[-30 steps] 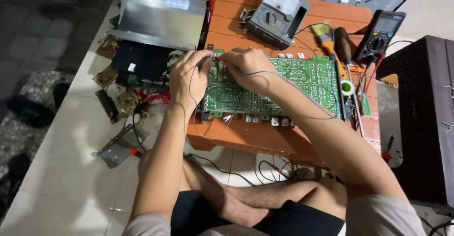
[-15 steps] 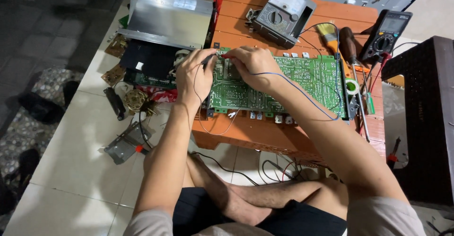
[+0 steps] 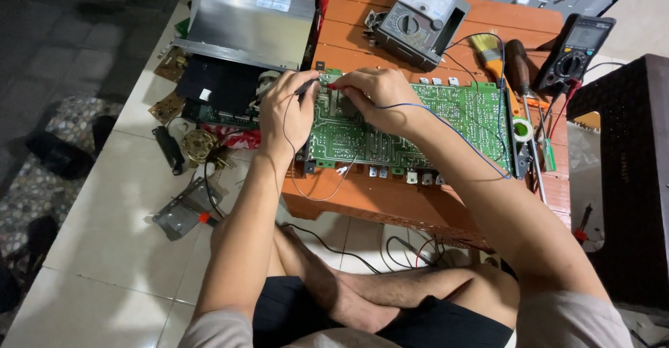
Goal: The person sits on the floor and uses a multimeter to test various points on a green circuit board. They move the probes across different components and connectors, occasionally adjusting the wires and the board's position on the table.
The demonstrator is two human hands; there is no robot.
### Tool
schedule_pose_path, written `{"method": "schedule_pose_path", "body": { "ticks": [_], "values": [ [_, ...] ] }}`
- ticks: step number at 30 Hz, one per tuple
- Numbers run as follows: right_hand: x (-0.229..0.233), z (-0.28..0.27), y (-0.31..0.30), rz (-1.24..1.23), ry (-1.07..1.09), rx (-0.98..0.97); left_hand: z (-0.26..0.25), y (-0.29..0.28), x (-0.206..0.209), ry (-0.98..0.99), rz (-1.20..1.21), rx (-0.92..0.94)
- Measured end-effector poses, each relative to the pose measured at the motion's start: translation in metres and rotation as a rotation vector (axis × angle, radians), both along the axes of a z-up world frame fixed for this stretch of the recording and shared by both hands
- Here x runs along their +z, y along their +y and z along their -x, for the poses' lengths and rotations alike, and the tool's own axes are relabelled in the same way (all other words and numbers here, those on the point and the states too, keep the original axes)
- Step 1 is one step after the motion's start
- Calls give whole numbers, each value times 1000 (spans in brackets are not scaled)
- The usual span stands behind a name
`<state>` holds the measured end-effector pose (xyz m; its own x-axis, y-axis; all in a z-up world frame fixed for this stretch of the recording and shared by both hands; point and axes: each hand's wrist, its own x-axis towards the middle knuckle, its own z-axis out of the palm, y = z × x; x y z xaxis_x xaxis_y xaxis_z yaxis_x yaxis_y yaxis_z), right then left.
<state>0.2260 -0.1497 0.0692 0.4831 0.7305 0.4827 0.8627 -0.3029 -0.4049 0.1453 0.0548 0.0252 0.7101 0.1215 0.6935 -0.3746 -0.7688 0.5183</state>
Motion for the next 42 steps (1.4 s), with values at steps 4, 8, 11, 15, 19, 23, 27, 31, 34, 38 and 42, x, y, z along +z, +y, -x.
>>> {"method": "schedule_pose_path", "body": {
  "ticks": [4,8,11,15,19,23,27,31,34,38,42],
  "values": [
    [2,2,-1,-19,29,20,3,-1,3,-9,-18,7],
    [10,6,-2,-15,45,25,5,-2,8,-15,-35,-3],
    [7,4,-3,4,19,42,2,-1,5,-4,-12,-16],
    [9,5,-2,10,15,46,2,-1,4,-1,5,-12],
    [9,5,-2,16,30,44,0,0,0,-3,-8,-2],
    [12,9,0,18,31,23,3,-2,3,-2,-10,11],
    [1,4,1,-8,19,-30,3,-3,0,-12,-11,3],
    [3,4,3,5,27,-83,9,-6,7,28,-3,33],
    [2,5,6,45,11,-110,18,-8,10,74,15,28],
    [-1,2,9,84,-42,-123,22,-10,13,112,40,23],
    [-3,6,16,81,-45,-140,18,-7,1,129,47,29]
  ]
}}
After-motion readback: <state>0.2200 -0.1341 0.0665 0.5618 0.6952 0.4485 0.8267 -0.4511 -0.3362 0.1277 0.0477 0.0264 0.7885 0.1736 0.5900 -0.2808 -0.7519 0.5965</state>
